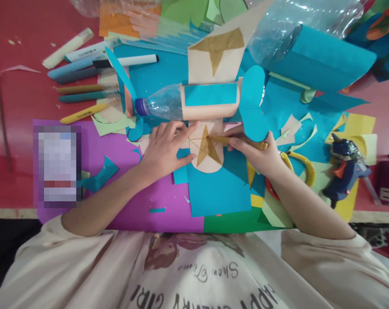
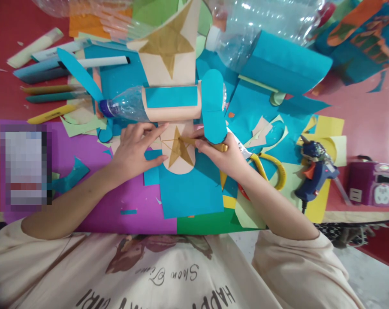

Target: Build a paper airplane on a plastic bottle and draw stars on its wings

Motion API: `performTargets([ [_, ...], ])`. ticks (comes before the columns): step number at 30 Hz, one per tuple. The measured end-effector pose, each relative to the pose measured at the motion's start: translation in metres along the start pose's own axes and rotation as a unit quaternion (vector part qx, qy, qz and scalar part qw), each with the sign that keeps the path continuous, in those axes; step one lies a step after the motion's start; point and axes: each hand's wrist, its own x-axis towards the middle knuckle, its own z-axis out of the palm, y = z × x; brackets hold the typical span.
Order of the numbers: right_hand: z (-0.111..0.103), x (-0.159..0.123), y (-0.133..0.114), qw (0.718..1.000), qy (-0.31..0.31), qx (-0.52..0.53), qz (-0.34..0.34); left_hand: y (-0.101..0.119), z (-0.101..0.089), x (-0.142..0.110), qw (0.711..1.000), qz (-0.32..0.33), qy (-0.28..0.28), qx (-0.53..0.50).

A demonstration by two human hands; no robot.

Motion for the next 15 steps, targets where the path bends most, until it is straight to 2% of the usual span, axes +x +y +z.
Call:
performTargets([
  [6, -0.002, -0.002, 0.000, 1.000, -0.024, 0.007, -0.018, -0.001, 0.002, -0.001, 1.000, 0.000, 0.003, 0.003],
  [15, 0.010, -0.005, -0.018, 0.997, -0.071, -0.004, -0.041, -0.003, 0.004, 0.001, 1.000, 0.014, 0.008, 0.004],
])
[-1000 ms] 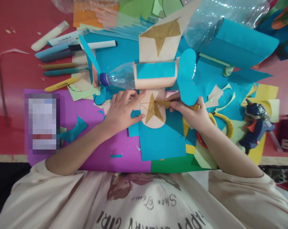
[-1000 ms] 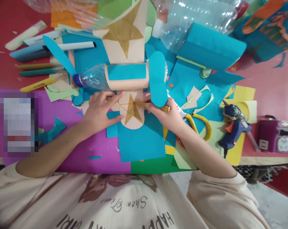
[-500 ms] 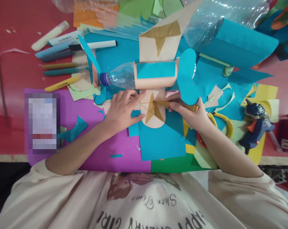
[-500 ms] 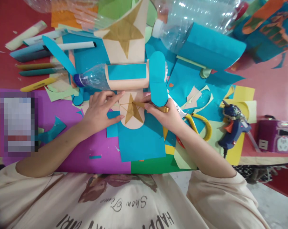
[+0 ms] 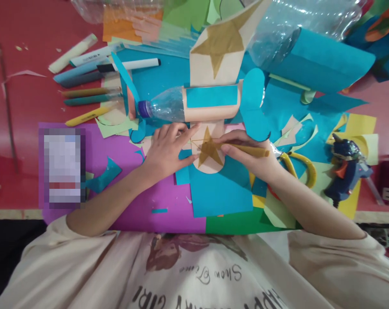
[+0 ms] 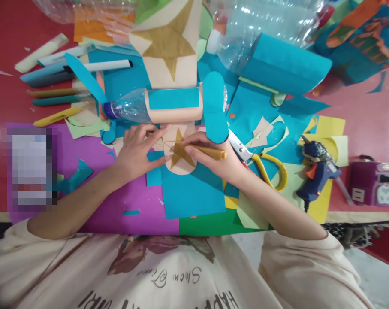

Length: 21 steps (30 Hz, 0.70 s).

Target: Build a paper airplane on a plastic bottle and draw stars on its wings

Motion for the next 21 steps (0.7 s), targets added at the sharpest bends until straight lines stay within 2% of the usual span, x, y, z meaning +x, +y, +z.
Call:
performTargets([
  [4, 0.005, 0.007, 0.000, 1.000, -0.017, -0.014, -0.020, 0.000, 0.000, 0.000, 1.000, -0.001, -0.002, -0.006],
  [11, 0.018, 0.021, 0.011, 0.999, -0.027, 0.022, -0.018, 0.002, -0.003, -0.001, 1.000, -0.005, -0.004, -0.013],
  [15, 0.019, 0.022, 0.013, 0.999, -0.032, 0.021, -0.010, 0.002, -0.003, -0.001, 1.000, 0.000, -0.007, -0.008],
  [21, 0.019, 0.021, 0.016, 0.998, -0.036, 0.028, -0.045, 0.000, -0.002, -0.002, 1.000, 0.011, 0.003, -0.003],
])
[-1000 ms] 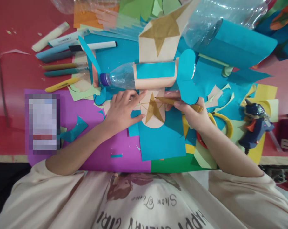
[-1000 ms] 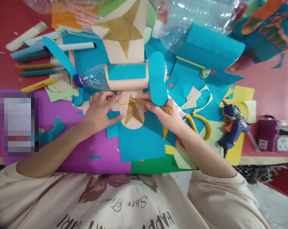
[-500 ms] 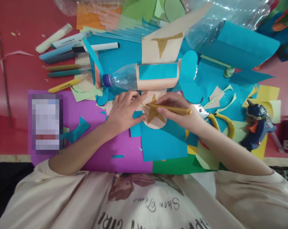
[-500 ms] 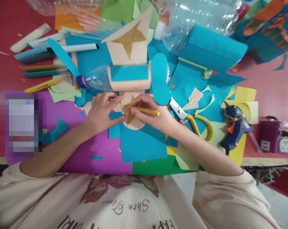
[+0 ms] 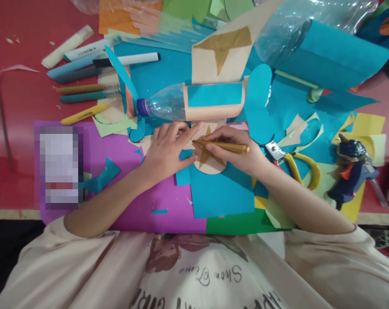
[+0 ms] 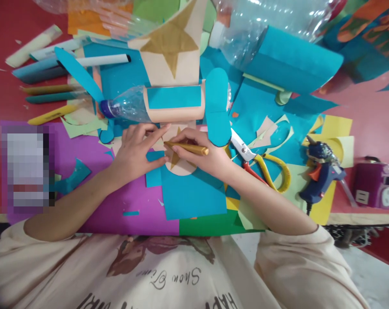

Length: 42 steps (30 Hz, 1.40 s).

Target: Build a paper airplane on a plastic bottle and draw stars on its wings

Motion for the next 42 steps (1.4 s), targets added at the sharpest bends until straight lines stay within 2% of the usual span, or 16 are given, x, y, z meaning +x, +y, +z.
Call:
performTargets([
  [20, -0.0018, 0.0000, -0.0018, 1.000, -0.001, -0.022, 0.013, -0.0009, 0.0013, -0.0003, 1.000, 0.012, 0.018, 0.000],
  [30, -0.0023, -0.0003, 0.0012, 0.999, 0.015, -0.026, -0.017, -0.0010, 0.0007, 0.0003, 1.000, 0.001, 0.008, -0.003],
  [42, -0.0008, -0.0010, 0.0008, 1.000, 0.007, -0.018, -0.002, 0.0002, 0.0002, 0.0009, 1.000, -0.002, 0.003, -0.009],
])
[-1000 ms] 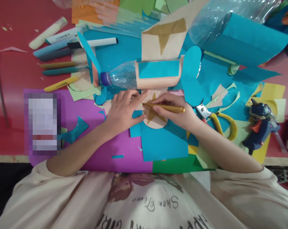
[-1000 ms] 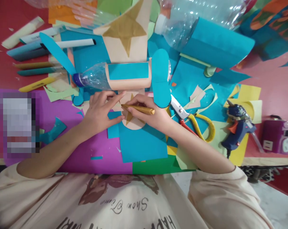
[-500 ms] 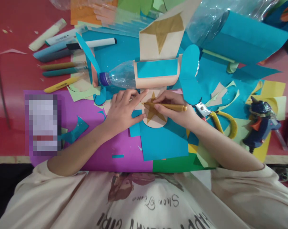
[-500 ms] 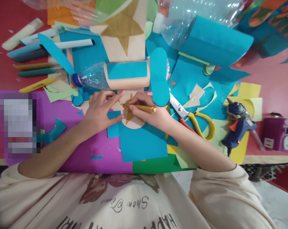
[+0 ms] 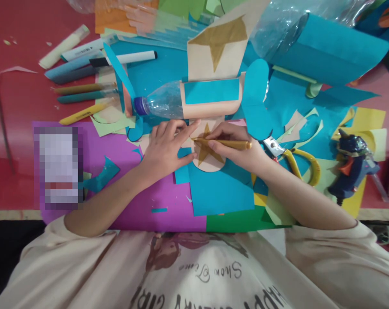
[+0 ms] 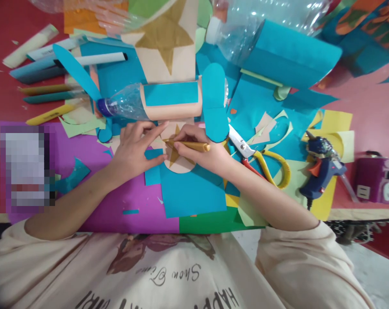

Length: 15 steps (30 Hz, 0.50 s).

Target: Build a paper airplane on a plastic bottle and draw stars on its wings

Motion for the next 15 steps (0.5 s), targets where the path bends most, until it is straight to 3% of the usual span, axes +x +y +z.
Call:
performTargets([
  [15, -0.0023, 0.0018, -0.0035, 1.000, -0.013, -0.001, 0.019, -0.0001, -0.0013, 0.0000, 1.000, -0.008, -0.008, -0.009],
])
